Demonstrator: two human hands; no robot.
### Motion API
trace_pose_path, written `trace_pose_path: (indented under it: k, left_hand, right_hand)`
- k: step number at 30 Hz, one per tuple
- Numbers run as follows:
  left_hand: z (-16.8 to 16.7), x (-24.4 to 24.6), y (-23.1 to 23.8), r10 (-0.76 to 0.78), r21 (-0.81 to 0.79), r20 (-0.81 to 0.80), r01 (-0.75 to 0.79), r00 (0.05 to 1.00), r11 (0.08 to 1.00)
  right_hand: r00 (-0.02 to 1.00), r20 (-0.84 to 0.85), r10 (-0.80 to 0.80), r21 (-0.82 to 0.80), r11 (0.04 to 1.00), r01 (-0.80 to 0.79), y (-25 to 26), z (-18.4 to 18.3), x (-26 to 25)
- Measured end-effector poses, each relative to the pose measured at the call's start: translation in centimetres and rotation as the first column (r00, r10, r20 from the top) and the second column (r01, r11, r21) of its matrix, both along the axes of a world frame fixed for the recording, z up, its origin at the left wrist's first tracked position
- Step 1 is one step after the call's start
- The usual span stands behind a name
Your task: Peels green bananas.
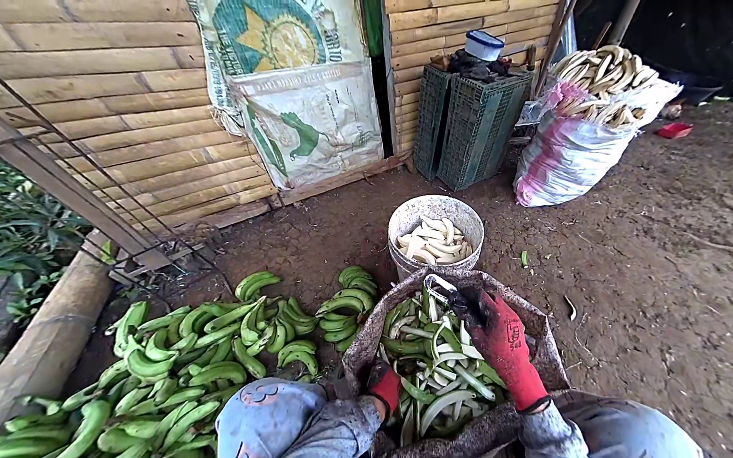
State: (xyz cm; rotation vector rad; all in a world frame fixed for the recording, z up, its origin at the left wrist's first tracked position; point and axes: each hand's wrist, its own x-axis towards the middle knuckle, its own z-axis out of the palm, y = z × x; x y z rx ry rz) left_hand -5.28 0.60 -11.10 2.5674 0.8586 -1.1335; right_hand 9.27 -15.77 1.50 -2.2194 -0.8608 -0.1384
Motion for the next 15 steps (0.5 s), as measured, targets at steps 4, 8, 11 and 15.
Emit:
trace_pose_path:
  k: [4, 8, 11, 15]
  left_hand:
    - [3.8, 0.3, 3.2, -0.499, -0.131, -0.048, 0.490, 0.865, 0.862]
    - [9.5, 2.2, 6.2, -0.336, -0.120, 0.171, 0.358, 0.926, 0.926]
    - [10.4, 3.2, 7.1, -0.104, -0.168, 0.395, 0.183, 0.913, 0.969]
    - [10.0, 4.1, 6.9, 0.370, -0.444, 0.704, -0.030, 0.606, 0.895]
  right_hand:
    - [1.000, -0.002, 0.003, 0.005, 1.000, -0.003, 0.0, 0.1, -0.1]
    - [0.999, -0.038, 0.007, -0.018, 1.000, -0.008, -0.3, 0.1, 0.3]
    - [0.999, -0.050, 0.006, -0.041, 0.999, -0.008, -0.2, -0.1, 0.3]
    - [0.985, -0.171, 0.019, -0.143, 0.989, -0.044, -0.2, 0.7, 0.2]
